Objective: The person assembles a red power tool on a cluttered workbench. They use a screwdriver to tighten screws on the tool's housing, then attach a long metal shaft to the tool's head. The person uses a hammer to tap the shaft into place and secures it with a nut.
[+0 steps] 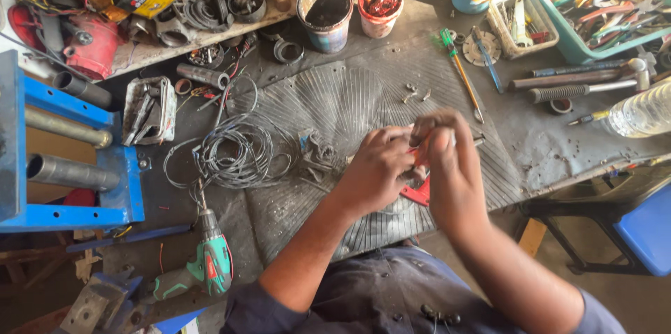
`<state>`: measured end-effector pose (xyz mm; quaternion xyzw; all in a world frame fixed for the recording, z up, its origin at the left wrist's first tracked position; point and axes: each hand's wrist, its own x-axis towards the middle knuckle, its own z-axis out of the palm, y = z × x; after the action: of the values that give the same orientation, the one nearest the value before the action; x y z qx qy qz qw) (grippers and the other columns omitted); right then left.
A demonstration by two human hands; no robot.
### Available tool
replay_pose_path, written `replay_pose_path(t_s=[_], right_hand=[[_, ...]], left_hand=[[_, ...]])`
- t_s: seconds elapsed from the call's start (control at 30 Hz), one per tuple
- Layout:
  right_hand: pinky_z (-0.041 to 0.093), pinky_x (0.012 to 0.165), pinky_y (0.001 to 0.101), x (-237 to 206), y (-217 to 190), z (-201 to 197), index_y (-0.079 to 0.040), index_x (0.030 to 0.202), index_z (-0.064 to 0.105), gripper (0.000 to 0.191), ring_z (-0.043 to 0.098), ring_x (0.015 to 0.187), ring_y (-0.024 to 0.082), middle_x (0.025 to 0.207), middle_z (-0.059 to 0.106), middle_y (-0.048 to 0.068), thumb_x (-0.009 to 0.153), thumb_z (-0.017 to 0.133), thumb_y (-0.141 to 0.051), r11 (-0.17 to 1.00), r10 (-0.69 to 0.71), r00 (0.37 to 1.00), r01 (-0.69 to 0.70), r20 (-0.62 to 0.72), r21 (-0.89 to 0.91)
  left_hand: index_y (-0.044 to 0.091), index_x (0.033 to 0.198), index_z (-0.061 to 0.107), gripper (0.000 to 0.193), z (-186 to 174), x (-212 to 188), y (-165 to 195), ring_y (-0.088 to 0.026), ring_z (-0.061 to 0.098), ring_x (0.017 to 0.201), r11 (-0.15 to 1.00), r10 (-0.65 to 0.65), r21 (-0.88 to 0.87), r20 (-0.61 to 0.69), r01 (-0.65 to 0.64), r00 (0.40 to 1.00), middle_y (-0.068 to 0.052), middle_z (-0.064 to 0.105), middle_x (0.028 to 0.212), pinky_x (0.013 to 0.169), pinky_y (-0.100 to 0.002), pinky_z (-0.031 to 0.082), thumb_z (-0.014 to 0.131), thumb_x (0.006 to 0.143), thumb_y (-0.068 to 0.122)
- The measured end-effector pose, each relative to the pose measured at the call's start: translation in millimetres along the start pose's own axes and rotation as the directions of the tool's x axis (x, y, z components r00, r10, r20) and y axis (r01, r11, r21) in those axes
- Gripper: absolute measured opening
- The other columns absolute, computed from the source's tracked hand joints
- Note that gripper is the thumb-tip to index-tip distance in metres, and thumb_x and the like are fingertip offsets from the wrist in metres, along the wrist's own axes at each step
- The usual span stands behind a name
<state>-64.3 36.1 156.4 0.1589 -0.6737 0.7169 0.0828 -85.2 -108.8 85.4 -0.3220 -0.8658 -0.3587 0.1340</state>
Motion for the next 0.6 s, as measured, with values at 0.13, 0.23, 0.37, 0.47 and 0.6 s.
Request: replay_pose_path(t_s=[0.13,0.23,0.37,0.47,0.6], right_hand=[[0.045,0.083,0.0282,-23,-8,9,0.001,0.115,0.048,0.028,0.051,0.089,0.013,0.109,0.055,0.011,0.110,0.043,-0.026,0.999,-0.050,0.986,0.051,-0.159,0.001],[0.046,0.076,0.0286,-7,7,2,-0.001,0.101,0.052,0.029,0.053,0.079,0.013,0.095,0.058,0.010,0.113,0.044,-0.026,0.985,-0.146,0.986,0.152,-0.081,0.078],[0.046,0.067,0.0345,44,17,-40,-0.001,0.067,0.053,0.041,0.055,0.066,0.020,0.068,0.056,0.009,0.097,0.050,-0.029,0.882,-0.076,0.828,-0.204,0.556,0.424],[0.041,0.074,0.0403,56,12,-53,-0.001,0.070,0.048,0.047,0.048,0.073,0.027,0.076,0.051,0.018,0.103,0.050,-0.034,0.873,-0.193,0.711,-0.190,0.676,0.449],[0.039,0.069,0.0371,49,5,-51,-0.006,0.066,0.043,0.047,0.044,0.068,0.024,0.069,0.048,0.010,0.101,0.048,-0.036,0.897,-0.185,0.810,-0.092,0.556,0.433]], left_hand=[[0.008,0.098,0.076,0.015,1,-3,-3,-0.026,0.053,0.140,0.996,0.084,0.044,-0.054,-0.082,0.995,-0.009,0.070,0.130,0.116,-0.048,0.039,0.076,0.084,0.013],[0.010,0.095,0.077,0.011,2,-5,-3,-0.025,0.054,0.141,0.997,0.057,0.045,-0.022,-0.056,0.998,-0.007,0.071,0.124,0.119,-0.047,0.039,0.076,0.085,0.014],[0.009,0.093,0.078,0.018,4,-6,-4,-0.028,0.055,0.137,0.995,0.086,0.061,-0.039,-0.083,0.996,-0.011,0.071,0.121,0.118,-0.049,0.039,0.080,0.079,0.020],[0.009,0.093,0.079,0.023,7,-4,-4,-0.030,0.057,0.128,0.999,0.010,-0.031,-0.043,-0.011,0.999,-0.009,0.072,0.111,0.111,-0.048,0.040,0.083,0.078,0.025],[0.016,0.101,0.080,0.026,6,-1,2,-0.031,0.059,0.128,0.999,0.008,0.033,-0.045,-0.007,0.999,-0.006,0.073,0.112,0.112,-0.047,0.044,0.083,0.079,0.029]])
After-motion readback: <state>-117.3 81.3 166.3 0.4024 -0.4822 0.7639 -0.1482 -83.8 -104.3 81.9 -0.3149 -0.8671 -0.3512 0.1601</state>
